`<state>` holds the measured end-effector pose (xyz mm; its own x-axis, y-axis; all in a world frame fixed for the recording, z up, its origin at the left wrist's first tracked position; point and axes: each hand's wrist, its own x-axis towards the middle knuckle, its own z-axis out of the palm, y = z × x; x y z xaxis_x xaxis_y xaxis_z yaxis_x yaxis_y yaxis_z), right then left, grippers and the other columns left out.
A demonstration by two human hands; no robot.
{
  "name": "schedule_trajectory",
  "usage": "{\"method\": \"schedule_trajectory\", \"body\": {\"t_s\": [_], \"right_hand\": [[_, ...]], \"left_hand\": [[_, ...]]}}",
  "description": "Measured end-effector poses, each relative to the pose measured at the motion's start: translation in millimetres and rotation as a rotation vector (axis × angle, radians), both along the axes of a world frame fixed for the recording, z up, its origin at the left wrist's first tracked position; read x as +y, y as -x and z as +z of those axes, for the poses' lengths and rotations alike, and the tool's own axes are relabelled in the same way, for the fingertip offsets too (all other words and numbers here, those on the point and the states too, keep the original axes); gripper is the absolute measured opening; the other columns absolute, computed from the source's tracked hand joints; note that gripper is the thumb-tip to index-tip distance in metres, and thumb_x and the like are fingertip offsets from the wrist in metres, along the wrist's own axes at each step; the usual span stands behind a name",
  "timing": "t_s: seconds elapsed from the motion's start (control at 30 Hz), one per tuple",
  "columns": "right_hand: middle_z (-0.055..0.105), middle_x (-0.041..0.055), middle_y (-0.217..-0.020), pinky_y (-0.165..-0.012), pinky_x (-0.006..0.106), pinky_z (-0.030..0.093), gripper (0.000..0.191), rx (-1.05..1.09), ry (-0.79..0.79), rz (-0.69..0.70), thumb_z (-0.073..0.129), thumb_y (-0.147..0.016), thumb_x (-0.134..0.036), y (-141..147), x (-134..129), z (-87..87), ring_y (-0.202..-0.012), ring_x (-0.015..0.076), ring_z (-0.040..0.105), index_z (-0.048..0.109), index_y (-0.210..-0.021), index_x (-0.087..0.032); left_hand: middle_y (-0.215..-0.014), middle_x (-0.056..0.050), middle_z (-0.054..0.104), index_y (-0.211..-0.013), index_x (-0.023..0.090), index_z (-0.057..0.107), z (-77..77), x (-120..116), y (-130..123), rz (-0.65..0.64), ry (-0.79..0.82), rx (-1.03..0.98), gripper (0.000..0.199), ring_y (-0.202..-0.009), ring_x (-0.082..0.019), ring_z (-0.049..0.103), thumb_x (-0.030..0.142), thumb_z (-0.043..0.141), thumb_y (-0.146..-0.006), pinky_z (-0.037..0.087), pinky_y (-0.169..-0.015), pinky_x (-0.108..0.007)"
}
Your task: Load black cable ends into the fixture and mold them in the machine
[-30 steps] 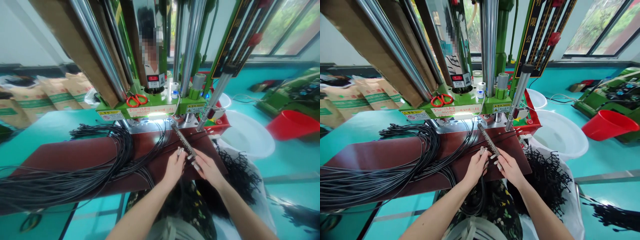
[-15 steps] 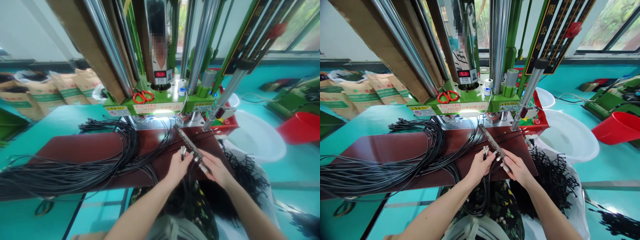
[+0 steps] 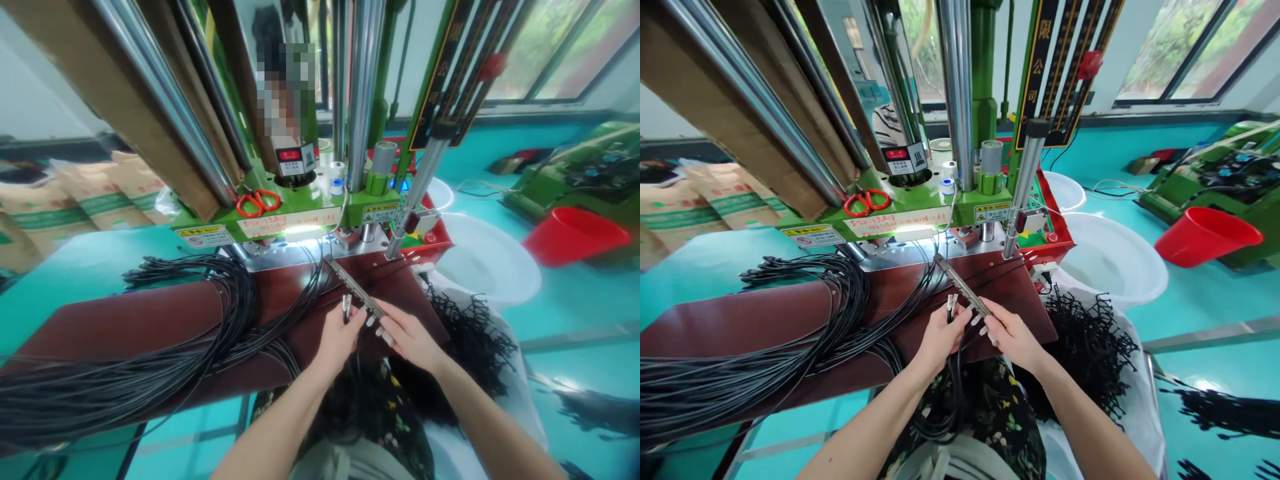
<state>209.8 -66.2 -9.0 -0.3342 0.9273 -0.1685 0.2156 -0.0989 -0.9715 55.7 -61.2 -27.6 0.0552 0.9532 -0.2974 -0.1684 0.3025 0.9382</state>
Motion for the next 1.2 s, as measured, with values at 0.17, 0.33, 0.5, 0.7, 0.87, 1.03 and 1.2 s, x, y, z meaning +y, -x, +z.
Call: {"method": "schedule_trajectory", "body": {"t_s": [0.17, 0.33, 0.5, 0.7, 0.87, 1.03, 1.2], "right_hand": [[0.054, 0.0012, -0.068, -0.052, 0.024, 0.040, 0.046, -0.056, -0.116, 0.040, 0.041, -0.085, -0.040, -2, 1, -6.7, -0.056, 0.0101, 0.046, 0.044, -0.126, -0.019], [0.055, 0.0026, -0.077, -0.043, 0.019, 0.033, 0.046, 0.196, 0.104, -0.033, 0.047, -0.083, -0.043, -3, 2, -12.1, -0.053, 0.0070, 0.043, 0.047, -0.123, -0.020], [0.053, 0.0000, -0.065, -0.034, 0.016, 0.023, 0.045, 0.242, 0.154, -0.058, 0.050, -0.082, -0.038, -1, 2, -0.6, -0.041, 0.0030, 0.033, 0.049, -0.121, -0.017], [0.053, 0.0006, -0.068, -0.032, 0.015, 0.024, 0.045, 0.178, 0.137, 0.001, 0.048, -0.083, -0.038, -3, 1, -3.5, -0.041, 0.0025, 0.033, 0.047, -0.123, -0.017], [0.052, 0.0007, -0.069, -0.034, 0.015, 0.027, 0.047, 0.146, 0.152, 0.041, 0.049, -0.082, -0.041, -5, 2, -5.5, -0.045, 0.0035, 0.036, 0.047, -0.124, -0.018], [0.051, -0.0009, -0.063, -0.031, 0.016, 0.024, 0.050, 0.136, 0.150, 0.049, 0.050, -0.081, -0.041, -5, 2, -0.8, -0.040, 0.0033, 0.033, 0.046, -0.125, -0.017], [0.051, -0.0009, -0.064, -0.039, 0.018, 0.034, 0.045, 0.054, 0.064, 0.088, 0.044, -0.085, -0.038, -5, 2, -2.7, -0.046, 0.0059, 0.038, 0.044, -0.126, -0.019]], "left_hand": [[-0.041, 0.012, 0.026, -0.067, 0.019, 0.039, 1.3, -3, -2, 0.005, 0.030, -0.033, 0.035, -0.032, -0.002, 0.022, 0.046, 0.062, -0.067, 0.016, -0.032, -0.014], [-0.050, 0.009, 0.028, -0.079, 0.017, 0.047, 4.0, -7, 4, 0.067, -0.058, -0.174, 0.032, -0.039, -0.003, 0.027, 0.048, 0.050, -0.077, 0.023, -0.037, -0.015], [-0.054, 0.006, 0.036, -0.083, 0.017, 0.048, 13.4, -7, 16, 0.135, -0.049, -0.306, 0.029, -0.046, -0.005, 0.037, 0.046, 0.047, -0.080, 0.032, -0.042, -0.017], [-0.047, 0.011, 0.021, -0.078, 0.022, 0.036, 13.7, -5, 8, 0.101, 0.076, -0.267, 0.029, -0.036, -0.002, 0.012, 0.047, 0.050, -0.077, 0.009, -0.034, -0.014], [-0.046, 0.012, 0.022, -0.075, 0.021, 0.035, 10.5, -5, 5, 0.052, 0.082, -0.212, 0.034, -0.035, -0.001, 0.014, 0.045, 0.059, -0.071, 0.009, -0.033, -0.013], [-0.041, 0.012, 0.025, -0.068, 0.020, 0.033, 9.9, -1, 8, 0.075, 0.099, -0.218, 0.040, -0.033, -0.001, 0.017, 0.047, 0.063, -0.066, 0.010, -0.033, -0.013], [-0.039, 0.012, 0.027, -0.067, 0.020, 0.034, 12.8, 1, 9, 0.087, 0.124, -0.241, 0.042, -0.032, -0.001, 0.017, 0.047, 0.066, -0.063, 0.011, -0.032, -0.013]]}}
